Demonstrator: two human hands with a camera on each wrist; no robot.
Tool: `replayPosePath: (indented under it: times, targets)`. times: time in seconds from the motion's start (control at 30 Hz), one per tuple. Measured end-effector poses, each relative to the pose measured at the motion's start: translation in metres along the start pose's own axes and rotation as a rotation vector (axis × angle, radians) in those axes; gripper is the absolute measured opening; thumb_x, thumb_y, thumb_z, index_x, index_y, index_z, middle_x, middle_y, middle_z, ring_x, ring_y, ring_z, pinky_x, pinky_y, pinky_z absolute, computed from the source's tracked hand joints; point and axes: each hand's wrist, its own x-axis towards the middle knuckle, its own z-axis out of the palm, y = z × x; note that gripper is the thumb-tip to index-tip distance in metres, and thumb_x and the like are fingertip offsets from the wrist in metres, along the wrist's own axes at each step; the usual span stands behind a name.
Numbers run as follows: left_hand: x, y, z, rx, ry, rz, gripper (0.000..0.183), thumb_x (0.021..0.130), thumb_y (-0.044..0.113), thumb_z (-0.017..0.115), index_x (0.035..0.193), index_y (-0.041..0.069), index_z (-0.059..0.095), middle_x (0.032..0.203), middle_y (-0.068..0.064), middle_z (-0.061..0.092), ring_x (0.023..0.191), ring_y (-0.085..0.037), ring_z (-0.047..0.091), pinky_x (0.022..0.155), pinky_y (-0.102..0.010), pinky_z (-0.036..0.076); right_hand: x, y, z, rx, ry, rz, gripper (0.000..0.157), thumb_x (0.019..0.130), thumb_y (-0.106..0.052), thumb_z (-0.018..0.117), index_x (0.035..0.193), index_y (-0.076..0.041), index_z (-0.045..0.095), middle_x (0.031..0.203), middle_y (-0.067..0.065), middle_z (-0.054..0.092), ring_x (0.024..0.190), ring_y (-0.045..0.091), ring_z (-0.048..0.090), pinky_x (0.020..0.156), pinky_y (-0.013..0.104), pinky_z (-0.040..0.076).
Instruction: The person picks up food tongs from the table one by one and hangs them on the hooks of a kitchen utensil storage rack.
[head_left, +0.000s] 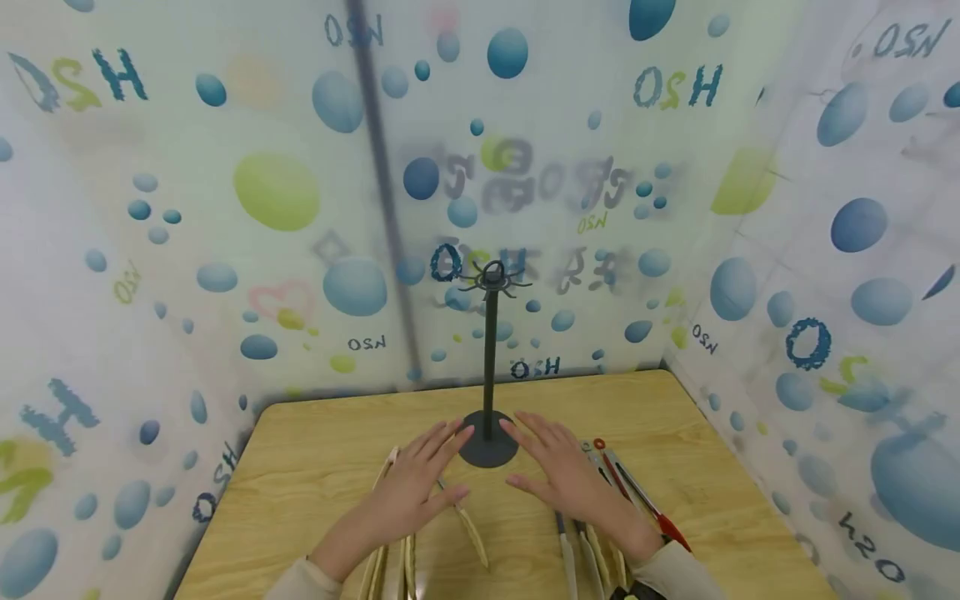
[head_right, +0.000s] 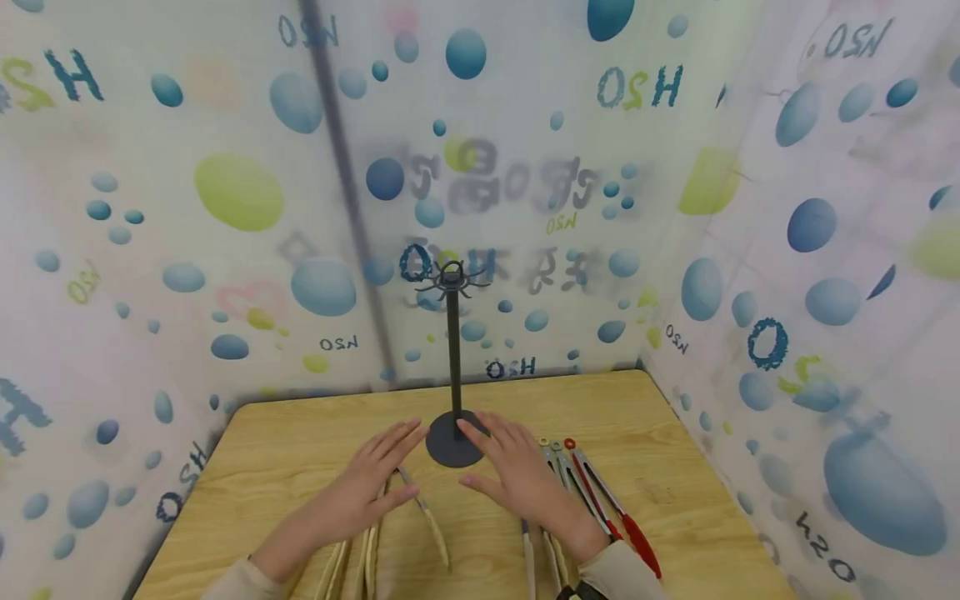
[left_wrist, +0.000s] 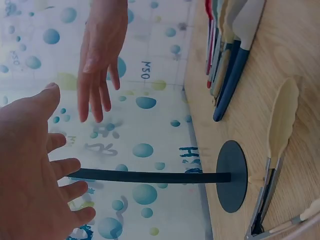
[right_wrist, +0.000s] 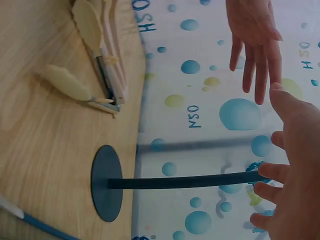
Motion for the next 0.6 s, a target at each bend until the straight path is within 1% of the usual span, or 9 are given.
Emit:
replayPosePath:
  times: [0.03,0.13,0.23,0.33,0.47,0.53,0.6]
  targets:
    - [0.003,-0.001,-0.001,-0.028,0.001,0.005,0.070,0.101,0.047,0.050,0.160,0.030,0.016,0.166,-0.008,0.022,0.150,-0.042,0.026,0.105,-0.074,0.033,0.004,0.000,-0.001,0.027,0.010,0.007,0.076,0.094,-0.048,0.062,0.158,-0.027,0.027,0.159,0.010,0.036,0.143,0.038,0.040,0.108,0.064,0.037]
    - [0.012,-0.004,-0.004,-0.109,0.014,0.007,0.069,0.102,0.043,0.051,0.160,0.030,0.016,0.165,-0.009,0.023,0.150,-0.041,0.027,0.107,-0.071,0.033,0.017,0.002,-0.005,0.155,0.045,0.038,0.073,0.094,-0.042,0.064,0.157,-0.025,0.031,0.159,0.012,0.037,0.143,0.040,0.040,0.107,0.066,0.038]
    - [0.021,-0.009,-0.007,-0.194,0.026,-0.009,0.069,0.102,0.040,0.051,0.160,0.031,0.014,0.165,-0.009,0.023,0.150,-0.040,0.026,0.111,-0.069,0.030,0.032,0.006,-0.010,0.277,0.060,0.087,0.072,0.095,-0.041,0.065,0.157,-0.028,0.030,0.161,0.009,0.035,0.146,0.038,0.036,0.109,0.065,0.037]
    - [0.031,-0.016,-0.008,-0.271,0.022,-0.034,0.067,0.103,0.039,0.050,0.160,0.033,0.013,0.166,-0.007,0.022,0.151,-0.038,0.023,0.114,-0.068,0.026,0.047,0.010,-0.012,0.356,0.066,0.147,0.075,0.094,-0.042,0.065,0.157,-0.032,0.026,0.162,0.005,0.032,0.148,0.036,0.033,0.112,0.062,0.035]
    - [0.043,-0.025,-0.006,-0.390,0.000,-0.077,0.065,0.104,0.040,0.048,0.159,0.033,0.013,0.166,-0.005,0.019,0.154,-0.035,0.019,0.117,-0.067,0.021,0.064,0.016,-0.012,0.455,0.100,0.202,0.077,0.094,-0.037,0.067,0.158,-0.030,0.025,0.162,0.006,0.032,0.145,0.035,0.039,0.112,0.059,0.037]
    - [0.049,-0.031,-0.003,-0.465,0.000,-0.084,0.064,0.105,0.038,0.046,0.160,0.030,0.013,0.167,-0.004,0.019,0.154,-0.033,0.019,0.119,-0.065,0.020,0.073,0.018,-0.012,0.505,0.120,0.218,0.077,0.094,-0.034,0.067,0.158,-0.026,0.025,0.162,0.006,0.033,0.142,0.035,0.043,0.111,0.058,0.039]
    - [0.056,-0.037,-0.001,-0.552,0.006,-0.088,0.063,0.107,0.033,0.044,0.160,0.026,0.012,0.167,-0.004,0.018,0.154,-0.032,0.019,0.119,-0.063,0.022,0.084,0.020,-0.011,0.560,0.133,0.240,0.076,0.095,-0.035,0.066,0.158,-0.026,0.024,0.161,0.006,0.035,0.141,0.034,0.045,0.110,0.057,0.041]
